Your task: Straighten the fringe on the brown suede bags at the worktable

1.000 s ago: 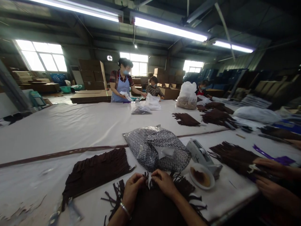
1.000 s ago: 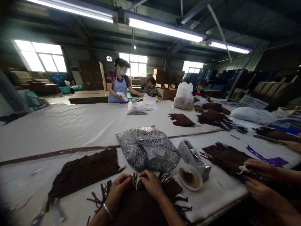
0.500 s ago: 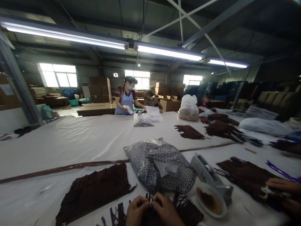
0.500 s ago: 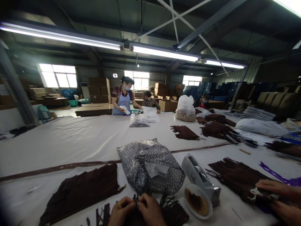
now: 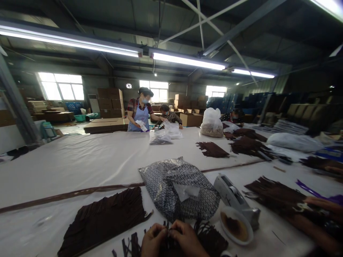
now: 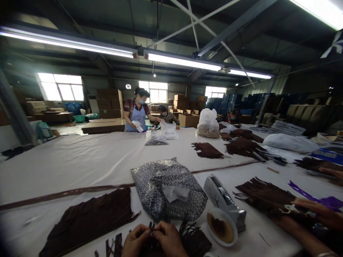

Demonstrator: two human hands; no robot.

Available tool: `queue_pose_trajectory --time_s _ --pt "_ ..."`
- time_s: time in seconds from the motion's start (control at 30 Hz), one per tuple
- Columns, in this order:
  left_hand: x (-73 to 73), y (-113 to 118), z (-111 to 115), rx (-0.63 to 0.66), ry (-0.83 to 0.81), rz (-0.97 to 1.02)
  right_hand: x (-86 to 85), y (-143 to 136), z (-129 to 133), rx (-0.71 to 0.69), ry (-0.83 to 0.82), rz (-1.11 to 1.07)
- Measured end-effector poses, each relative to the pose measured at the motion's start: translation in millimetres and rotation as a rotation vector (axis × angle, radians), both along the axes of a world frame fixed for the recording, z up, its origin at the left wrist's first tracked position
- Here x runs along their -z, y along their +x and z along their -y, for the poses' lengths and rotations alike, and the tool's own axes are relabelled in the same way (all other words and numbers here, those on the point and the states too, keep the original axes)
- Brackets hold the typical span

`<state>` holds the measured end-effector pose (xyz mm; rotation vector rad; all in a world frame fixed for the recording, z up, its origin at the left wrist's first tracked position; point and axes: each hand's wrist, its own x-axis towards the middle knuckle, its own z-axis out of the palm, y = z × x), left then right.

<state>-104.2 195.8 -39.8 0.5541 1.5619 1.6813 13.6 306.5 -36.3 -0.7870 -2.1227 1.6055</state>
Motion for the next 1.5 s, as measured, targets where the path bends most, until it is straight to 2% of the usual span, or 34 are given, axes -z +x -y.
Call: queue_pose_trajectory --time_s 0.1,0.33,0.47,0.6,0.7,0.8,0.9,0.97,1.0,1.07,1.17,1.33,1.5 --pt "2.5 -5 1 0.024 0.006 0.024 -0.7 -3 1 0.08 0.017 0.048" --pt "3.5 -8 7 0.081 0.056 0.129 -5.3 -15 0 0.171 0.342 0.321" --pt "-2.5 -4 10 0.096 0.157 0.289 -5.5 -18 0 0.189 0.369 0.346" --pt "-4.9 -1 8 0.064 0.142 0.269 -4.8 -16 1 0.168 0.334 0.314" --pt "-0.1 -3 6 -0.024 0.075 0.179 -9.6 -16 1 0.142 0.28 0.29" --pt "0.7 -9 8 -0.19 -0.053 0.004 -23.7 -17 1 0.105 0.251 0.244" --pt "-10.1 -7 12 -0.328 -0.132 -0.294 -44.1 -17 2 0.088 0.303 0.169" --pt "-20.2 1 12 -0.357 -0.114 -0.453 -56.2 -17 4 0.079 0.338 0.132" --pt "-24.5 5 11 -0.323 -0.088 -0.468 -60.8 -17 6 0.073 0.35 0.121" --pt "-29.3 13 5 -0.168 -0.05 -0.364 -66.3 -16 9 0.068 0.344 0.088" --pt "-25.9 18 -4 0.028 -0.061 -0.164 -66.5 -12 12 0.09 0.285 0.029" --pt "-15.7 16 0 0.051 -0.139 -0.137 -60.0 -6 8 0.16 0.155 -0.028" --pt "-22.5 21 6 0.133 -0.048 -0.112 -60.3 -7 9 0.147 0.02 -0.071"
